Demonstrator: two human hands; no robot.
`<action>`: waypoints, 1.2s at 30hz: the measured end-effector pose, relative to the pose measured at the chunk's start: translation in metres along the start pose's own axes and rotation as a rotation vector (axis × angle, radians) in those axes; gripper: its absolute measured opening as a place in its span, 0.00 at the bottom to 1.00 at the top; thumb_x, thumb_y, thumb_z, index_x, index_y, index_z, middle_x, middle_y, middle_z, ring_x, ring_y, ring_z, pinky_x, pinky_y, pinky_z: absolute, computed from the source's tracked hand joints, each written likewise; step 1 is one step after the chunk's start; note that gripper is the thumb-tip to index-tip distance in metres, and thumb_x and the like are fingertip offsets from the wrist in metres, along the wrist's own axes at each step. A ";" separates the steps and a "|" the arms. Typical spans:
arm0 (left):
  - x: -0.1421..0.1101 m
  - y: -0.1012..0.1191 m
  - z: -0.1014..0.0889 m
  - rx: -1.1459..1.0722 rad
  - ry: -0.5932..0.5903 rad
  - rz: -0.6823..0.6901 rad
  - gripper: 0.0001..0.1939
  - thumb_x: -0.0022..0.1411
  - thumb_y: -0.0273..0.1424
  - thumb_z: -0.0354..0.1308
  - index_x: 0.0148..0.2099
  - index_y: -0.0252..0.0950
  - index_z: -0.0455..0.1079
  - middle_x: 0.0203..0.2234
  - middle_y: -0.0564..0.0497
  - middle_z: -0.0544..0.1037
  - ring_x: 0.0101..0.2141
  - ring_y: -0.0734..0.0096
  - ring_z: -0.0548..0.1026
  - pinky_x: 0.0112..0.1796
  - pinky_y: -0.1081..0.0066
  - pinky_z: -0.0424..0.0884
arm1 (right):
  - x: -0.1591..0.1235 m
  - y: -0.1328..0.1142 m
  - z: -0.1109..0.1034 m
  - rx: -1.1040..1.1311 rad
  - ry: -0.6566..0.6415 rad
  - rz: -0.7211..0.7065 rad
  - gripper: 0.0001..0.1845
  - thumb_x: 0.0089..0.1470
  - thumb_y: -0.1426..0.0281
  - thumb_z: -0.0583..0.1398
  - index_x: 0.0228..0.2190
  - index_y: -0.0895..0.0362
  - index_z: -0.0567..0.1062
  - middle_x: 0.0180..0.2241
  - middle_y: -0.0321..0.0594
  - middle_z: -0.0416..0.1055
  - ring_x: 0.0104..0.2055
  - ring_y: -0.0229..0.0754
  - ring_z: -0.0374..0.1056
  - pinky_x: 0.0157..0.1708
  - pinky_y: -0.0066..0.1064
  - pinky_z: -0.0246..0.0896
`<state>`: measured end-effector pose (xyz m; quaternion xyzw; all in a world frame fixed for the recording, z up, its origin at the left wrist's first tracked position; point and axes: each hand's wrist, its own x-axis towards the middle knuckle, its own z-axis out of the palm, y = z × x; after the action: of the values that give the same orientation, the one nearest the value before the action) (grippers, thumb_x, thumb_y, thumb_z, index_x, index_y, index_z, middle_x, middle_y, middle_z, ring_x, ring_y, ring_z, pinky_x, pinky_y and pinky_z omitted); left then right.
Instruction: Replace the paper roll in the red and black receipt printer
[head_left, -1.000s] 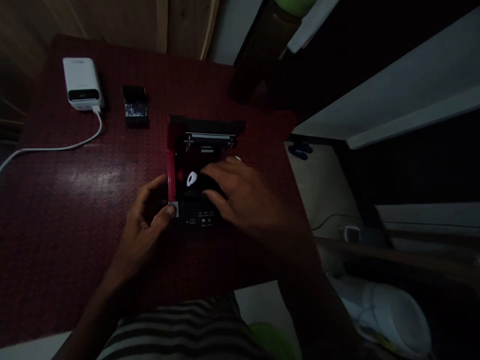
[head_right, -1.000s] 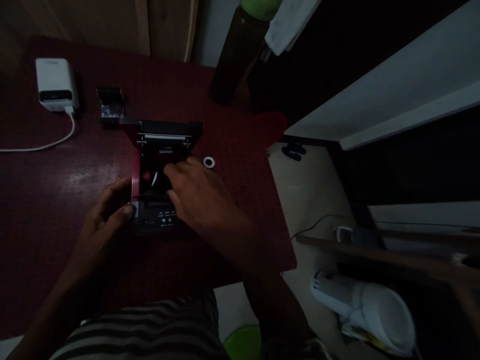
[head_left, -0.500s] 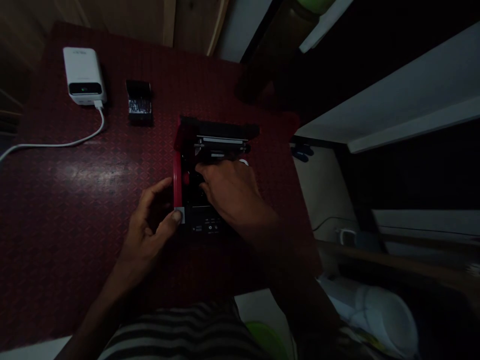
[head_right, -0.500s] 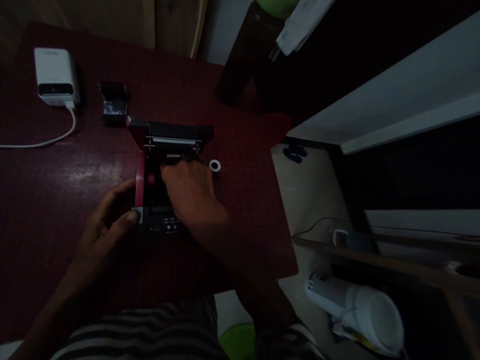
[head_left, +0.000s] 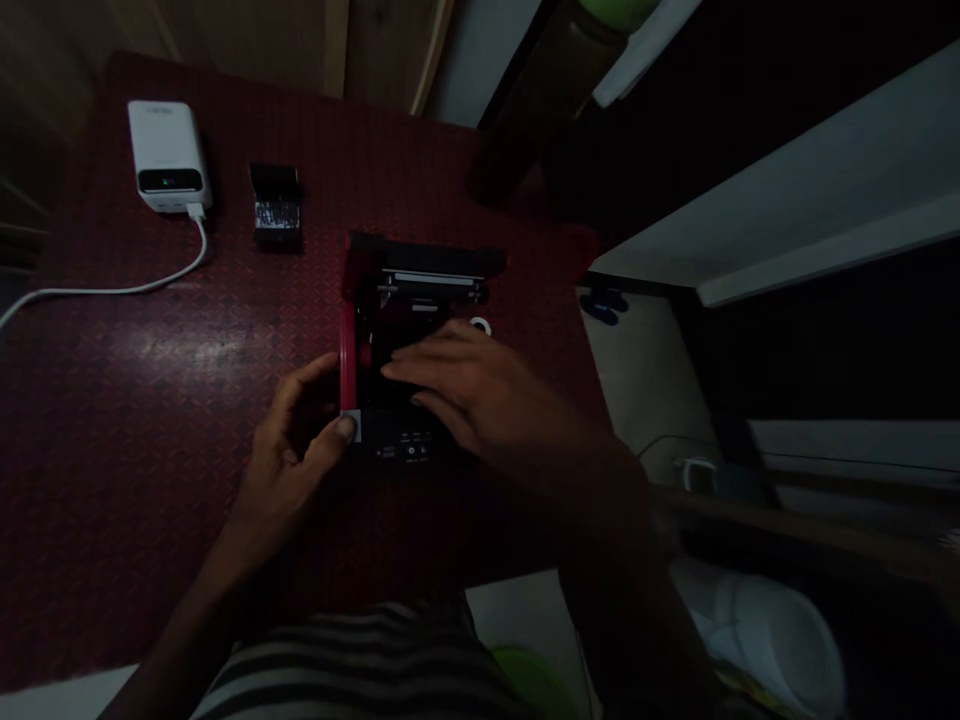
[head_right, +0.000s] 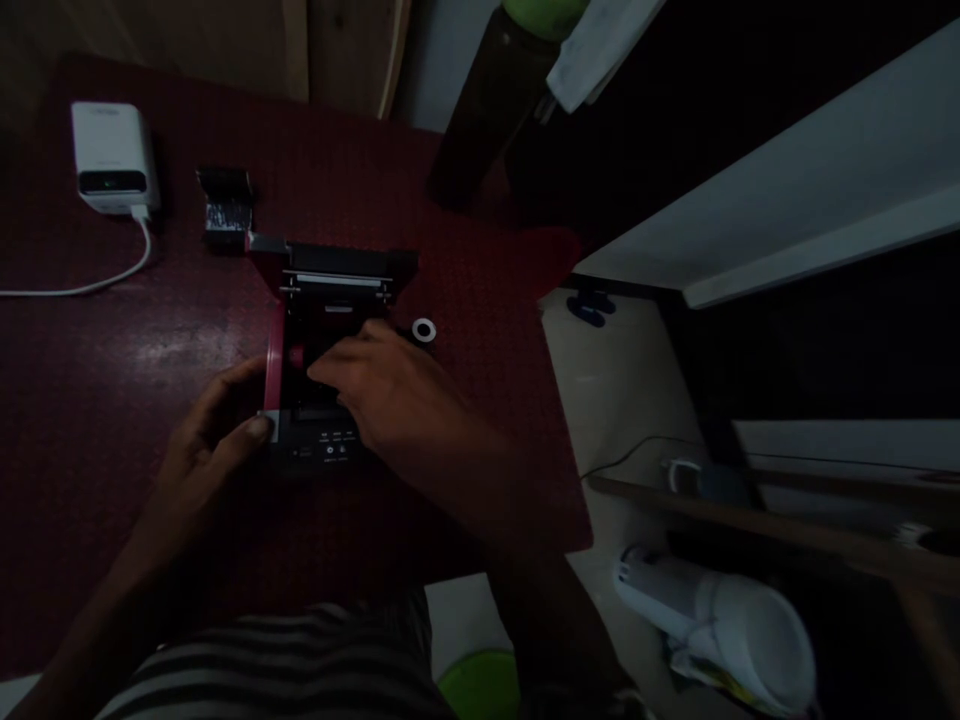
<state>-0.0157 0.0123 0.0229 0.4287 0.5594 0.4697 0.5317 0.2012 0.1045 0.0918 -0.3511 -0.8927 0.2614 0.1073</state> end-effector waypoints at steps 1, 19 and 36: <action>0.000 0.000 0.000 -0.002 0.004 -0.006 0.31 0.74 0.45 0.69 0.73 0.42 0.73 0.69 0.43 0.80 0.66 0.48 0.80 0.65 0.54 0.79 | 0.004 0.002 0.003 -0.018 -0.023 -0.012 0.17 0.70 0.83 0.61 0.43 0.54 0.88 0.49 0.43 0.88 0.50 0.49 0.80 0.54 0.42 0.75; 0.044 0.033 -0.011 0.147 0.097 0.282 0.32 0.78 0.55 0.64 0.76 0.51 0.74 0.74 0.49 0.75 0.73 0.42 0.72 0.70 0.45 0.70 | -0.032 -0.020 0.025 -0.322 0.435 -0.087 0.17 0.76 0.81 0.60 0.40 0.58 0.86 0.37 0.41 0.81 0.40 0.42 0.75 0.42 0.33 0.73; 0.054 0.036 0.009 0.036 0.115 0.133 0.26 0.62 0.41 0.78 0.61 0.48 0.80 0.62 0.50 0.86 0.68 0.45 0.79 0.66 0.47 0.78 | -0.052 -0.034 0.045 -0.569 0.576 -0.050 0.09 0.74 0.78 0.66 0.45 0.56 0.87 0.58 0.48 0.88 0.61 0.49 0.81 0.58 0.40 0.76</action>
<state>-0.0110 0.0725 0.0478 0.4465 0.5677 0.5178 0.4586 0.2023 0.0301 0.0721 -0.4040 -0.8710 -0.1078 0.2581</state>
